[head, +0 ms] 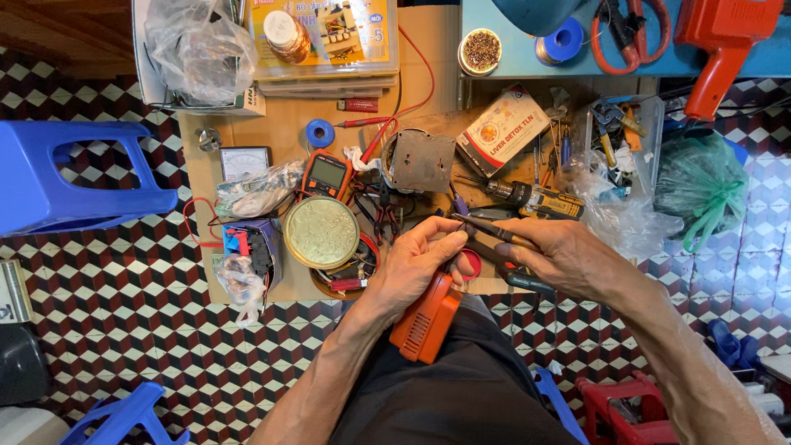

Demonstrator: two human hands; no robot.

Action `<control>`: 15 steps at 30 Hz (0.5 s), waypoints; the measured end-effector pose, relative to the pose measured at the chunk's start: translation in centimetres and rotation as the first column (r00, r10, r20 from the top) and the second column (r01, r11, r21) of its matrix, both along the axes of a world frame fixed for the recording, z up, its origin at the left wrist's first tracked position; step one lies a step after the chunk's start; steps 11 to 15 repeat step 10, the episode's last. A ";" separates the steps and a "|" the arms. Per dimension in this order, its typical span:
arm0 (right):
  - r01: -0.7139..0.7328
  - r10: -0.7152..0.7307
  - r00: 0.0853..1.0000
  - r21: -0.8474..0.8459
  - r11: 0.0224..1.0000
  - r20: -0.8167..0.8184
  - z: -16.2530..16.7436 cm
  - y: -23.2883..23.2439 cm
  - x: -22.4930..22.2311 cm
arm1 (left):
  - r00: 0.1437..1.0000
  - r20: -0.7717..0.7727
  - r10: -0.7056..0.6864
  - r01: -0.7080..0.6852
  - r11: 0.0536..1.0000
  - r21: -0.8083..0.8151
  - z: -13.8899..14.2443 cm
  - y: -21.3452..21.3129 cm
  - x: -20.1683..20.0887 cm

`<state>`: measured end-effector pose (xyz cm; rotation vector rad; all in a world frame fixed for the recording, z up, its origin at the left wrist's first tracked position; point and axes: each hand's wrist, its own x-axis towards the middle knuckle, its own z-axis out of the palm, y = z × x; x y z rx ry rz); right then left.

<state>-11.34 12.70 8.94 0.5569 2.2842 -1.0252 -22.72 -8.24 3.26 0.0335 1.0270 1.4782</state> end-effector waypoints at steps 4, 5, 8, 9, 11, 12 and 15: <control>0.041 -0.036 0.995 -0.052 0.998 0.093 0.3 -0.8 -0.5 | 1.000 0.019 0.008 -0.008 1.000 -0.002 -0.4 -0.2 -0.1; 0.043 -0.041 0.998 -0.051 0.998 0.053 0.2 -1.0 -0.6 | 1.000 0.028 0.011 -0.011 1.000 0.010 -0.4 -0.3 -0.1; 0.045 -0.046 0.997 -0.019 0.999 -0.063 0.1 -1.4 -0.1 | 0.999 0.038 0.009 -0.010 1.000 0.028 -0.6 -0.2 -0.1; 0.035 -0.034 0.994 0.005 0.999 -0.102 0.1 -1.4 0.1 | 0.999 0.038 0.009 -0.010 1.000 0.028 -0.7 -0.3 -0.1; 0.025 -0.020 0.990 0.030 0.999 -0.140 0.0 -1.4 0.2 | 1.000 0.027 0.007 -0.008 0.999 0.037 -0.7 -0.4 -0.1; 0.025 -0.020 0.990 0.030 0.999 -0.140 0.0 -1.4 0.2 | 1.000 0.027 0.007 -0.008 0.999 0.037 -0.7 -0.4 -0.1; 0.025 -0.020 0.990 0.030 0.999 -0.140 0.0 -1.4 0.2 | 1.000 0.027 0.007 -0.008 0.999 0.037 -0.7 -0.4 -0.1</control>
